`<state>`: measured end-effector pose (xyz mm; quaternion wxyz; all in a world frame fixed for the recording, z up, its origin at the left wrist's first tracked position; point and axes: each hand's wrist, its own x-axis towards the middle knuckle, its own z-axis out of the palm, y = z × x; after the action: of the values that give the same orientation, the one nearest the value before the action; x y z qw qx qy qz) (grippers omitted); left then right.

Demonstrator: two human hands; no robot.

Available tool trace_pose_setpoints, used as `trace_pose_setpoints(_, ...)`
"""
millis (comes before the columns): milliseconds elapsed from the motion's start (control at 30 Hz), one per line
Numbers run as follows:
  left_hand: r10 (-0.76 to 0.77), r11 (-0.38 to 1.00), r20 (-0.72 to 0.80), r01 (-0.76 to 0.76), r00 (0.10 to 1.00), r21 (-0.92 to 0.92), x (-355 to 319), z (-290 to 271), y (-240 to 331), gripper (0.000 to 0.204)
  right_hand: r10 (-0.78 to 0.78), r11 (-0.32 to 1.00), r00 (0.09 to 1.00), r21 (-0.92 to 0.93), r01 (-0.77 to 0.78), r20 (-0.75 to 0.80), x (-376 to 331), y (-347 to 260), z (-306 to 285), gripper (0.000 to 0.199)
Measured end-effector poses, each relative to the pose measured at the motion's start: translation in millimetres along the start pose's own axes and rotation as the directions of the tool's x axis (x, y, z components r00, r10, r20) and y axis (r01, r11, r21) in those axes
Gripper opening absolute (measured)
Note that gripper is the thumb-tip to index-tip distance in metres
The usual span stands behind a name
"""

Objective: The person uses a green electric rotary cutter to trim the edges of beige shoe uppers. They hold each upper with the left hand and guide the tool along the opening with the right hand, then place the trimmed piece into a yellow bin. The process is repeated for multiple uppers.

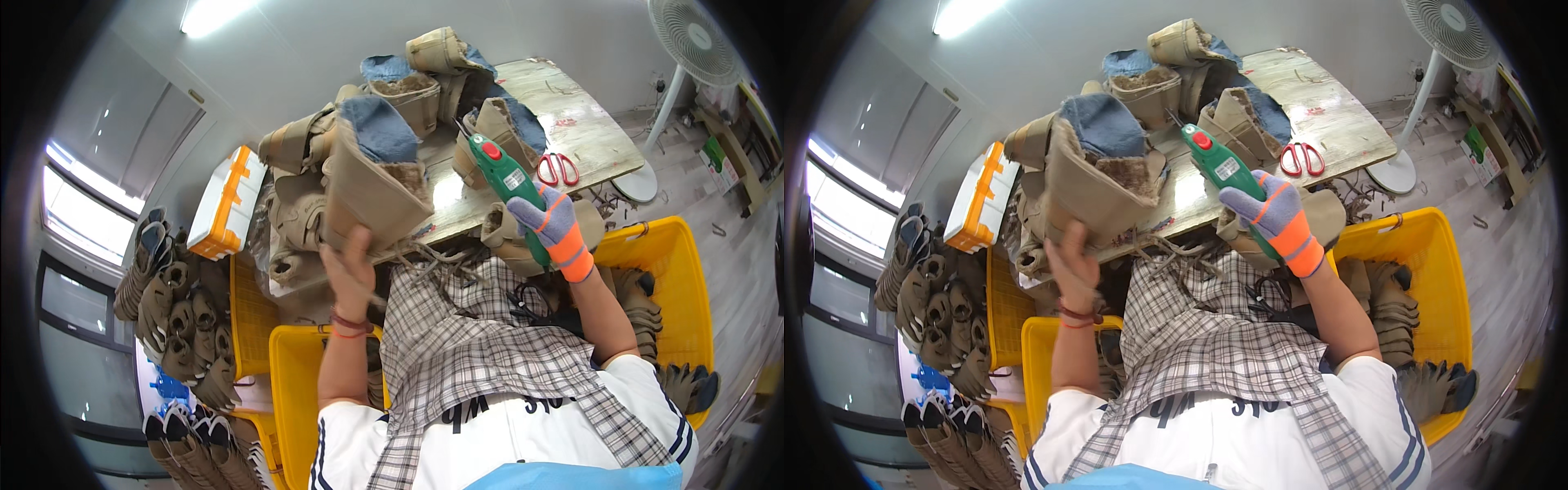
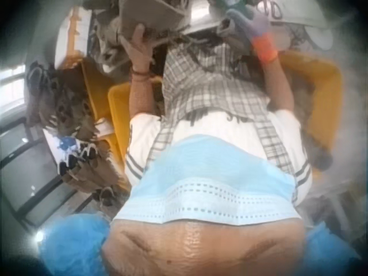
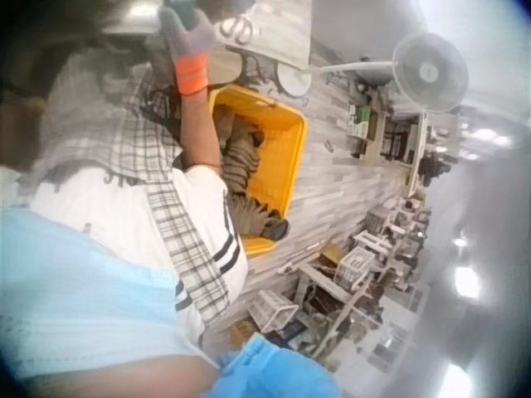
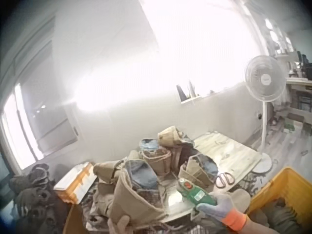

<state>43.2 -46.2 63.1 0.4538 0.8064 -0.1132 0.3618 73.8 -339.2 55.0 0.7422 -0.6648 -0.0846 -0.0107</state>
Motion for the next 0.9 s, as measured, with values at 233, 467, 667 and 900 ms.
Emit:
trace_pose_setpoints(233,-0.354,-0.125,0.473,0.460,0.807,-0.879,69.9,-61.9,-8.9,0.024,-0.185,0.877,0.983,-0.454,0.158,-0.015,-27.6,41.8,0.0,0.049)
trace_pose_setpoints(467,-0.486,-0.313,0.532,0.430,0.693,-0.847,61.1,-78.5,-55.7,0.029,-0.595,0.417,0.777,-0.747,0.517,0.205,-28.3,33.1,-0.2,0.045)
trace_pose_setpoints(667,-0.497,-0.413,0.609,0.449,0.618,-0.792,57.9,-76.0,-61.6,0.033,-0.658,0.308,0.703,-0.755,0.579,0.270,-25.7,32.1,-4.3,0.043)
trace_pose_setpoints(900,-0.543,-0.400,0.599,0.446,0.588,-0.801,53.1,-67.7,-64.7,0.036,-0.653,0.319,0.694,-0.721,0.615,0.303,-24.8,26.8,0.9,0.043)
